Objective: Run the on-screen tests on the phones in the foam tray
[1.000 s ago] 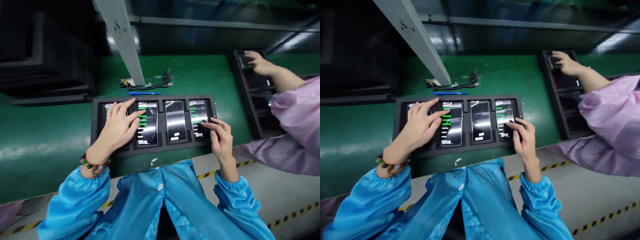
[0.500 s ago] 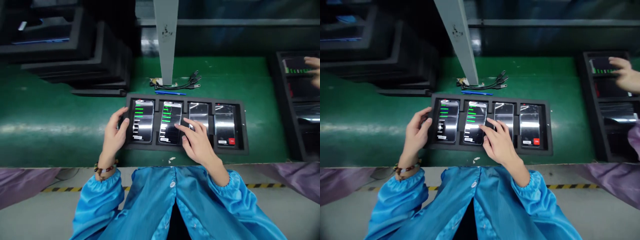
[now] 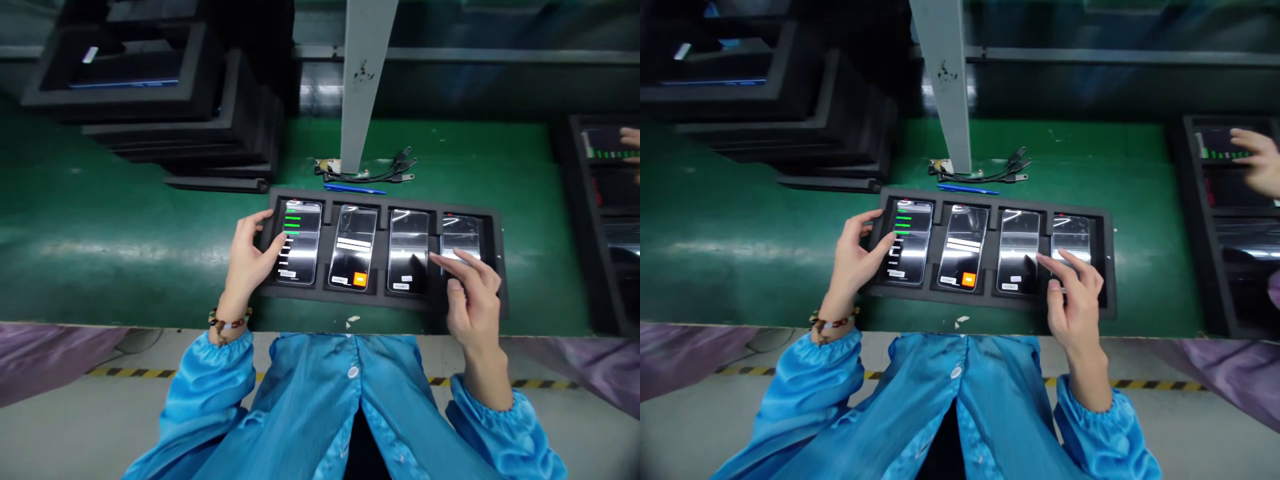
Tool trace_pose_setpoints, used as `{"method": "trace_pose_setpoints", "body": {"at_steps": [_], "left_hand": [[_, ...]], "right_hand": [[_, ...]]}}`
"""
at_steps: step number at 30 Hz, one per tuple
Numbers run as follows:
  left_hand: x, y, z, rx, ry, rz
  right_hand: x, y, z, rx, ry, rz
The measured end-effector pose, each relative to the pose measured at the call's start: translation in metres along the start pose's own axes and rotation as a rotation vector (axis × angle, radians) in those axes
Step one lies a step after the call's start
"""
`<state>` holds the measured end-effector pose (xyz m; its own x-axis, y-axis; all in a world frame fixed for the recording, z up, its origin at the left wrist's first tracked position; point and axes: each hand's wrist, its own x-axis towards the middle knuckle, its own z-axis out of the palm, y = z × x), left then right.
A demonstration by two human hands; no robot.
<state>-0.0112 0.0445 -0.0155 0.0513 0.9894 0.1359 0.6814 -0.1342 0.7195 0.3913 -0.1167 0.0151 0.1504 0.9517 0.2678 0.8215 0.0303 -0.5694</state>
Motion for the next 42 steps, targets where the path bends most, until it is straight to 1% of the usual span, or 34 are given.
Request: {"method": "trace_pose_setpoints", "body": {"at_steps": [4, 7, 9, 11, 14, 16, 18, 20, 25, 27, 29, 30, 32, 34, 37, 39, 42], "left_hand": [[-0.001, 0.003, -0.001, -0.019, 0.005, -0.024], [-0.005, 0.009, -0.003, 0.037, 0.024, 0.033], [-0.007, 0.013, -0.005, 0.111, 0.051, 0.119], [-0.010, 0.018, -0.005, 0.176, 0.053, 0.193], [-0.012, 0.022, -0.006, 0.226, 0.021, 0.240], [-0.013, 0.023, -0.005, 0.224, 0.018, 0.261], [-0.014, 0.022, -0.005, 0.207, 0.016, 0.276], [-0.015, 0.020, -0.005, 0.193, 0.002, 0.275], [-0.017, 0.016, -0.006, 0.180, -0.020, 0.279], [-0.017, 0.015, -0.007, 0.185, -0.024, 0.305], [-0.016, 0.015, -0.008, 0.201, -0.037, 0.339], [-0.015, 0.015, -0.008, 0.214, -0.049, 0.359], [-0.014, 0.014, -0.009, 0.254, -0.079, 0.391], [-0.013, 0.013, -0.009, 0.282, -0.081, 0.404], [-0.014, 0.012, -0.009, 0.258, -0.043, 0.392], [-0.014, 0.012, -0.009, 0.233, -0.031, 0.379], [-0.016, 0.014, -0.009, 0.223, -0.014, 0.371]], "right_hand": [[-0.011, 0.028, -0.018, -0.041, 0.141, 0.086], [-0.017, 0.044, -0.025, -0.044, 0.182, 0.118], [-0.019, 0.050, -0.025, -0.045, 0.185, 0.135], [-0.019, 0.054, -0.023, -0.063, 0.169, 0.148], [-0.013, 0.053, -0.021, -0.142, 0.069, 0.170], [-0.007, 0.045, -0.018, -0.195, 0.016, 0.179], [0.001, 0.029, -0.011, -0.194, -0.007, 0.150], [0.010, 0.006, 0.001, -0.136, -0.051, 0.071], [0.039, -0.057, 0.049, -0.009, -0.293, -0.200], [0.047, -0.072, 0.061, 0.003, -0.357, -0.252], [0.051, -0.076, 0.063, 0.017, -0.367, -0.259], [0.051, -0.074, 0.059, 0.027, -0.351, -0.249], [0.046, -0.061, 0.044, 0.032, -0.273, -0.200], [0.035, -0.039, 0.025, -0.004, -0.153, -0.107], [0.014, -0.001, 0.000, -0.094, 0.022, 0.051], [0.000, 0.019, -0.010, -0.136, 0.095, 0.124], [-0.015, 0.034, -0.013, -0.155, 0.121, 0.168]]}}
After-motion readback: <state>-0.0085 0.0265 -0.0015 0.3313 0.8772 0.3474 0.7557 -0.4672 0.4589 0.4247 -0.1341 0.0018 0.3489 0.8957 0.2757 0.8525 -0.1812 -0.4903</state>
